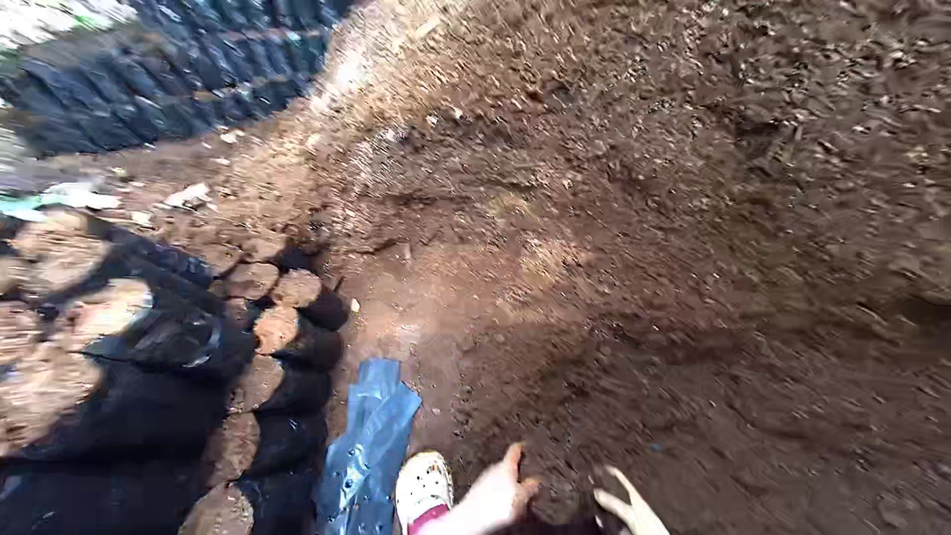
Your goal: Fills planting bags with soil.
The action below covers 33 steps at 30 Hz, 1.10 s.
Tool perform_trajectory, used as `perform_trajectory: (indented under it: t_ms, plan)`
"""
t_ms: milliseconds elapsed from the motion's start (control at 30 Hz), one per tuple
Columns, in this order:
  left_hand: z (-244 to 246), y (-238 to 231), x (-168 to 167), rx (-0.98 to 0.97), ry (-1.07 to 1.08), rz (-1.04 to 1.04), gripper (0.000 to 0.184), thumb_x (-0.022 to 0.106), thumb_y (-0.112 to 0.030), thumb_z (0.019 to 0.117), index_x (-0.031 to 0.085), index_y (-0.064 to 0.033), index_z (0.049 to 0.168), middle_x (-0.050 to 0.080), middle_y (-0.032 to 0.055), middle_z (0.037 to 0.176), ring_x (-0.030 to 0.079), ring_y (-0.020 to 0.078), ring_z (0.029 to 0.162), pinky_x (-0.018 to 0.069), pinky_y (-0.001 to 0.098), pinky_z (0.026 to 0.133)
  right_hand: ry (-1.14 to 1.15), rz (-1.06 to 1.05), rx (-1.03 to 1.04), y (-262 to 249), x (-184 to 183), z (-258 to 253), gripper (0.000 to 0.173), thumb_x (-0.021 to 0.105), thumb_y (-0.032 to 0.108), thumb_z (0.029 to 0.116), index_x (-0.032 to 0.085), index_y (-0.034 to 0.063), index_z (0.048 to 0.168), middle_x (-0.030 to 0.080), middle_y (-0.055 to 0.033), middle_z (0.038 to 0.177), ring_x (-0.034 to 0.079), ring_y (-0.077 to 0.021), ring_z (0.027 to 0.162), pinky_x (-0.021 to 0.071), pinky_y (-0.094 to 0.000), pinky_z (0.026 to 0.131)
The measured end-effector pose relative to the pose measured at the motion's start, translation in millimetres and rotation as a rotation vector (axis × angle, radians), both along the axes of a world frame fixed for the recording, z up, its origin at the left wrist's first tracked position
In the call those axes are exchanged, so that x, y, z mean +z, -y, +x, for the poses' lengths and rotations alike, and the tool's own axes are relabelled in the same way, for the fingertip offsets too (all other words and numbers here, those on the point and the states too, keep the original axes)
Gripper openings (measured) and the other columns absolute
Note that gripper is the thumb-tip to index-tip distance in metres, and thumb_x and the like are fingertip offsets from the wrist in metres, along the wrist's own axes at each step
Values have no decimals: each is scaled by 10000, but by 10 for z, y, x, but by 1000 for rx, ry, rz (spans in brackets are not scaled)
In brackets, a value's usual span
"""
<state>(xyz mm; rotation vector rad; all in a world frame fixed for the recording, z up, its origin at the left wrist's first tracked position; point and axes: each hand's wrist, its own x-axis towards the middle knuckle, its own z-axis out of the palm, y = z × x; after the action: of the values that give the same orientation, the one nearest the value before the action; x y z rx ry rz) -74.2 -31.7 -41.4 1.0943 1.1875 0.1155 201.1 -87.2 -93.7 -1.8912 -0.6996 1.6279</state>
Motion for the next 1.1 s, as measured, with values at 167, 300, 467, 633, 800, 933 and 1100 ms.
perform_trajectory:
  t_ms: [167,300,467,633,800,933,1100]
  plan:
    - [-28,-24,77,-71,-17,-85,695,548,-377,1062,198,-212,1638,672,216,1160,691,287,862,562,494,842,-263,256,-232,-258,758,-329,839,723,169,778,319,96,1509,657,-59,1227,699,-144,995,619,-331,799]
    - [-69,-46,137,-177,-94,-106,784,526,-439,1059,107,-140,1649,692,217,1106,705,317,927,547,520,906,-417,461,-282,-290,872,-690,732,757,359,863,386,69,1424,691,-48,1164,712,-176,1012,620,-380,880]
    - [-98,-56,212,-217,-57,-154,722,429,-389,1103,30,-126,1644,692,152,1046,688,221,803,567,415,796,-6,654,-78,-204,695,-962,533,385,428,1078,541,-55,1237,677,-20,1102,663,-67,1012,567,-289,934]
    - [-95,-33,218,-230,-41,-150,665,364,-295,1120,-12,-133,1643,675,143,1053,677,198,775,565,390,779,569,740,-2,-459,965,-1097,340,407,192,1047,608,-82,1052,625,-87,1009,597,-54,988,486,-209,926]
    - [-53,-9,301,-237,-116,-60,643,406,-236,1103,80,-95,1639,661,231,1167,690,351,1028,530,523,951,1013,455,631,-721,890,-1323,396,549,280,1034,707,-72,1123,638,-311,1232,564,-503,1225,388,-625,1088]
    - [-73,-9,360,-229,-145,-31,636,425,-215,1094,113,-83,1632,641,271,1238,662,404,1139,498,570,1005,1125,846,624,-779,1088,-1429,358,605,295,976,741,-35,946,703,-274,1032,648,-513,1038,464,-655,946]
    - [-4,33,442,-194,-215,-31,586,427,-217,1091,182,-68,1602,642,259,1251,657,397,1165,501,560,1008,1182,439,821,-765,771,-1505,379,525,316,1049,734,26,1174,668,-249,1237,588,-467,1216,406,-633,1055]
